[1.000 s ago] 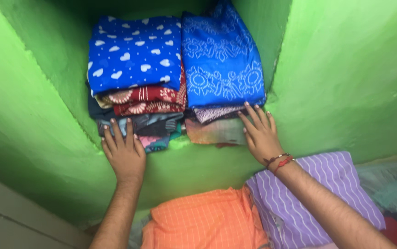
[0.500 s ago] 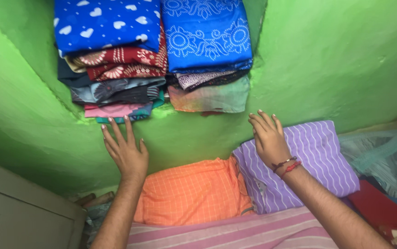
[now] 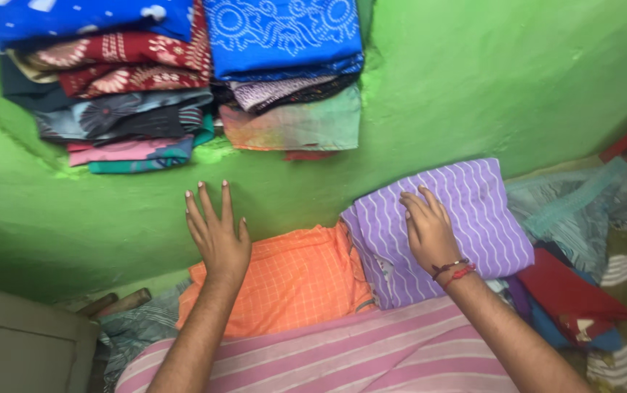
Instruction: The person folds several pieces of patterned fabric by hand and places them into a green wall niche. They handle each item individually, aligning edges and stacking the folded pieces neatly inside the niche.
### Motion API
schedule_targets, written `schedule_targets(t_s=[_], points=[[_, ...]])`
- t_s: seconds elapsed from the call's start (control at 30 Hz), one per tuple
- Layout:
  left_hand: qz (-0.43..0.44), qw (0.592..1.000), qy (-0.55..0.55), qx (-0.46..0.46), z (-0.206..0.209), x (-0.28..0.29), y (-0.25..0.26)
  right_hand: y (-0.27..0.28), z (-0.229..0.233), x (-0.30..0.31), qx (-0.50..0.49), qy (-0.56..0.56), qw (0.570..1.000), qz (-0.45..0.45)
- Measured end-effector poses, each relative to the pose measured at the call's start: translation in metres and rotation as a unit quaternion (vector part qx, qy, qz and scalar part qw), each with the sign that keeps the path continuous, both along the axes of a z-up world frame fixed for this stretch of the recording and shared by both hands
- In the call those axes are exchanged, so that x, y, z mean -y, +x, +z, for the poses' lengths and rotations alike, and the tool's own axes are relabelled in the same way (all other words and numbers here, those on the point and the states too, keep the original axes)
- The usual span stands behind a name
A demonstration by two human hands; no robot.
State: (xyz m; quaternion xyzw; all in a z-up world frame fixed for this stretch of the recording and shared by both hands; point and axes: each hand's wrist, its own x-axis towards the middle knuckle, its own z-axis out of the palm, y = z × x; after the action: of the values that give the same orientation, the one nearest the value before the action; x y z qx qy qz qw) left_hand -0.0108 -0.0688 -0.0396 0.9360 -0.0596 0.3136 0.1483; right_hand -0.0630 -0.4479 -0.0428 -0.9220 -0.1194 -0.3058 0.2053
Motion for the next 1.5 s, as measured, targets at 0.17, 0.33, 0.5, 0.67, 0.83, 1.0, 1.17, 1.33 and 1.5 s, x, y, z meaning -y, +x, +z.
schedule_targets(t_s=[0.17, 0.33, 0.5, 0.67, 0.83, 1.0, 1.17, 1.33, 1.5], points=[[-0.035, 0.999, -0.023, -0.010, -0.012, 0.029, -0.003, -0.015, -0.024, 0.019, -0.014, 0.019, 0.999, -0.031], [-0.059, 0.996, -0.033, -0.050, -0.030, 0.055, -0.006, -0.034, -0.050, 0.036, -0.055, 0.044, 0.995, -0.068], [-0.093, 0.991, -0.064, -0.071, -0.049, 0.081, -0.008, -0.047, -0.079, 0.056, -0.055, 0.071, 0.992, -0.083], [-0.128, 0.983, -0.070, -0.110, -0.071, 0.105, -0.017, -0.057, -0.109, 0.072, -0.062, 0.093, 0.988, -0.103], [-0.154, 0.974, -0.078, -0.144, -0.098, 0.132, -0.022, -0.069, -0.121, 0.077, -0.062, 0.100, 0.987, -0.106], [-0.248, 0.917, -0.220, -0.222, -0.134, 0.162, -0.033, -0.080, -0.134, 0.082, -0.021, 0.007, 0.980, -0.197], [-0.310, 0.806, -0.345, -0.368, -0.170, 0.202, -0.051, -0.086, -0.160, 0.103, -0.108, 0.121, 0.945, -0.283], [-0.240, 0.821, -0.253, -0.452, -0.193, 0.239, -0.056, -0.095, -0.177, 0.123, -0.320, 0.171, 0.864, -0.349], [-0.206, 0.776, -0.261, -0.536, -0.210, 0.247, -0.052, -0.092, -0.172, 0.121, -0.359, 0.073, 0.882, -0.298]])
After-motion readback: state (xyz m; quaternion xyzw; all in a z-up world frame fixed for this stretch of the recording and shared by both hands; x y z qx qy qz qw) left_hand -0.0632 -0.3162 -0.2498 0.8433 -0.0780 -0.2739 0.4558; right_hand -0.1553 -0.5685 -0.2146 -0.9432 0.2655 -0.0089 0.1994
